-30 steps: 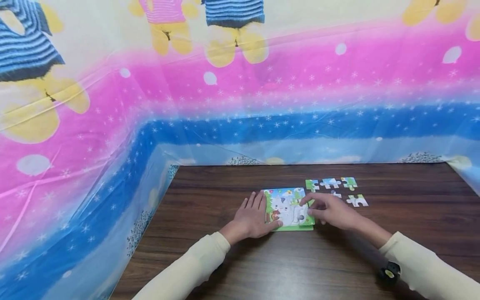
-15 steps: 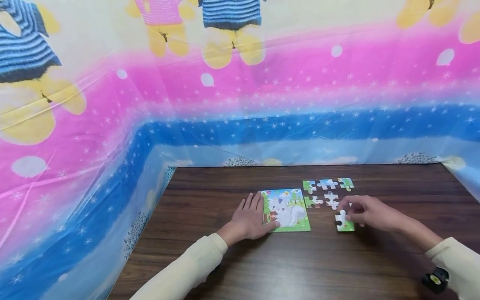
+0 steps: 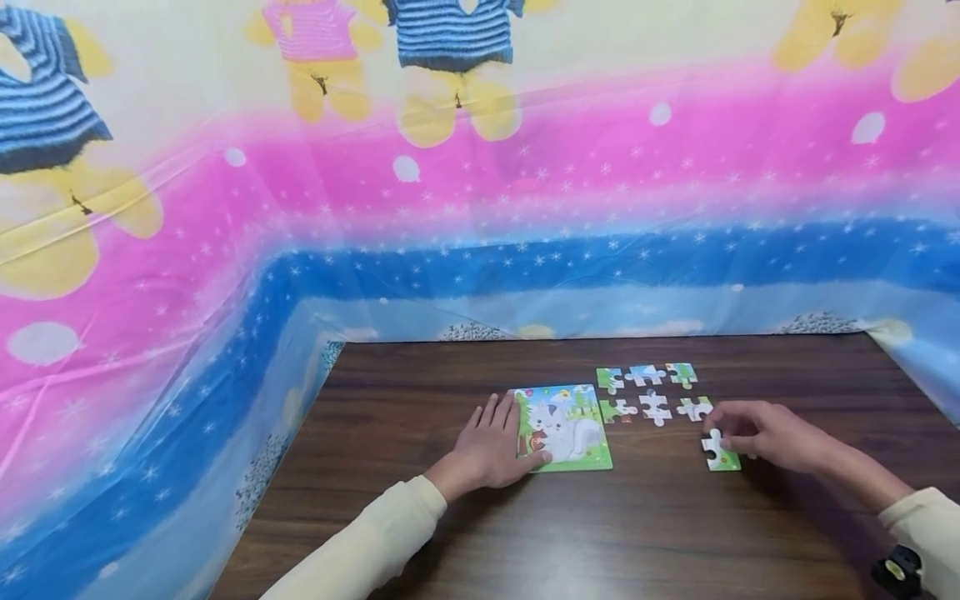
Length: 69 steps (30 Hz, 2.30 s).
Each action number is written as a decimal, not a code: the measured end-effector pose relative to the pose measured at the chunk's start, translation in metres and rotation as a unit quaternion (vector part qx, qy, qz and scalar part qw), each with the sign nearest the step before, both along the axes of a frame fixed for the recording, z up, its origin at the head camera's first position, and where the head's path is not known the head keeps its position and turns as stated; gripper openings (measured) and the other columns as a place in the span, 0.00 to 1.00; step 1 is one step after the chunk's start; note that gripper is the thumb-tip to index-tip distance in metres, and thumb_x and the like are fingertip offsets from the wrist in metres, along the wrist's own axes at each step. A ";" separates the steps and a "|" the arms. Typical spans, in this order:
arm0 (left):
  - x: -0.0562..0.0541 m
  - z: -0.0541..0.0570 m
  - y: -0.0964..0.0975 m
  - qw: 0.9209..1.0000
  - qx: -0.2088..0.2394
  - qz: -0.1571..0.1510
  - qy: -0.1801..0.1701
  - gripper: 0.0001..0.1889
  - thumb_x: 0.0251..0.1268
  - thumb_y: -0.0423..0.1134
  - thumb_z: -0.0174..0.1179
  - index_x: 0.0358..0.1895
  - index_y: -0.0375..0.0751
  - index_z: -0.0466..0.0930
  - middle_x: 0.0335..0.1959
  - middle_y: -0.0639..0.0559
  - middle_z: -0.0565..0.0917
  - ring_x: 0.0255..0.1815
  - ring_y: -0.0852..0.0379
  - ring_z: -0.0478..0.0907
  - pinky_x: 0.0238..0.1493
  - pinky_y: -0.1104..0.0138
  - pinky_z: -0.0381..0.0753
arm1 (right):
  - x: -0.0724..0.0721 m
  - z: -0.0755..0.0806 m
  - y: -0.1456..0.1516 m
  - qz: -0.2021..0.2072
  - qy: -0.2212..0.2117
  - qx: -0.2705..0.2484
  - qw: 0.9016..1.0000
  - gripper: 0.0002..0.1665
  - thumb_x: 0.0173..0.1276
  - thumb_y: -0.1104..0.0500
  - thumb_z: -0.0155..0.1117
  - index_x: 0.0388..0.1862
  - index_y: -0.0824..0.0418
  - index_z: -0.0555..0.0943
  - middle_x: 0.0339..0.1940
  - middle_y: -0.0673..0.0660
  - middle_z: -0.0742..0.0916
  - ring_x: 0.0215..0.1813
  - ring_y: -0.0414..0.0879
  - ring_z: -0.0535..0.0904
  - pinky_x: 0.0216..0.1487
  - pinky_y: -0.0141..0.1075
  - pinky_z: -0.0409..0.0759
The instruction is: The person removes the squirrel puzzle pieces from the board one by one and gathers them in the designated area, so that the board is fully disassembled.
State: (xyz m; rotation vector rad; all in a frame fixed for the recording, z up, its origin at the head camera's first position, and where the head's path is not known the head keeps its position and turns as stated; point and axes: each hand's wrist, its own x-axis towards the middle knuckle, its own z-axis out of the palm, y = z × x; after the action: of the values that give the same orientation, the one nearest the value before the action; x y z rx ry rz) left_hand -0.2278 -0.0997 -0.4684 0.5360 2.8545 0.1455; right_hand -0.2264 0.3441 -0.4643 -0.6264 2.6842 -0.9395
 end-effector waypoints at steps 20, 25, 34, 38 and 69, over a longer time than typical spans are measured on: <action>0.003 0.002 -0.001 1.000 0.002 -0.006 0.001 0.52 0.76 0.74 0.46 0.88 0.40 0.46 0.90 0.44 0.47 0.91 0.42 0.45 0.88 0.47 0.52 | -0.010 -0.014 0.004 -0.012 0.029 0.014 0.999 0.10 0.72 0.62 0.71 0.48 0.49 0.85 0.31 0.46 0.85 0.29 0.34 0.75 0.30 0.31 0.74; 0.002 0.001 -0.001 1.000 0.005 -0.005 0.003 0.52 0.75 0.75 0.46 0.87 0.40 0.47 0.90 0.45 0.48 0.91 0.43 0.46 0.88 0.47 0.53 | -0.013 -0.013 0.006 -0.011 0.041 0.018 0.999 0.10 0.73 0.62 0.70 0.48 0.47 0.87 0.30 0.45 0.85 0.29 0.34 0.74 0.30 0.31 0.72; 0.002 0.002 -0.001 1.000 -0.011 -0.010 0.004 0.52 0.76 0.76 0.42 0.88 0.42 0.46 0.90 0.46 0.46 0.91 0.45 0.45 0.88 0.49 0.52 | -0.015 -0.007 0.000 -0.023 0.076 0.041 0.996 0.12 0.72 0.63 0.71 0.45 0.45 0.87 0.29 0.42 0.86 0.29 0.33 0.74 0.31 0.31 0.72; 0.002 0.004 -0.001 1.000 -0.020 -0.009 0.004 0.52 0.77 0.76 0.41 0.88 0.41 0.45 0.91 0.46 0.46 0.91 0.45 0.44 0.89 0.49 0.51 | -0.015 0.003 -0.019 -0.045 0.093 0.062 0.993 0.08 0.75 0.60 0.69 0.47 0.46 0.87 0.32 0.44 0.86 0.29 0.35 0.75 0.29 0.32 0.73; 0.007 0.000 -0.006 1.000 -0.025 0.004 0.017 0.52 0.76 0.78 0.37 0.88 0.43 0.45 0.91 0.49 0.46 0.91 0.46 0.45 0.88 0.46 0.52 | 0.005 -0.006 -0.214 0.026 0.124 0.030 0.991 0.16 0.66 0.57 0.78 0.53 0.52 0.88 0.38 0.47 0.86 0.38 0.39 0.81 0.37 0.34 0.79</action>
State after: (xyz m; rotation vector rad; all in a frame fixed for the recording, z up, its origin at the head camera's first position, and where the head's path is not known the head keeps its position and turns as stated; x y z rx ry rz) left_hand -0.2209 -0.1053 -0.4686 0.5214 2.8844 0.0665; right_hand -0.2214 0.1300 -0.4701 -0.8471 2.8834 -0.8115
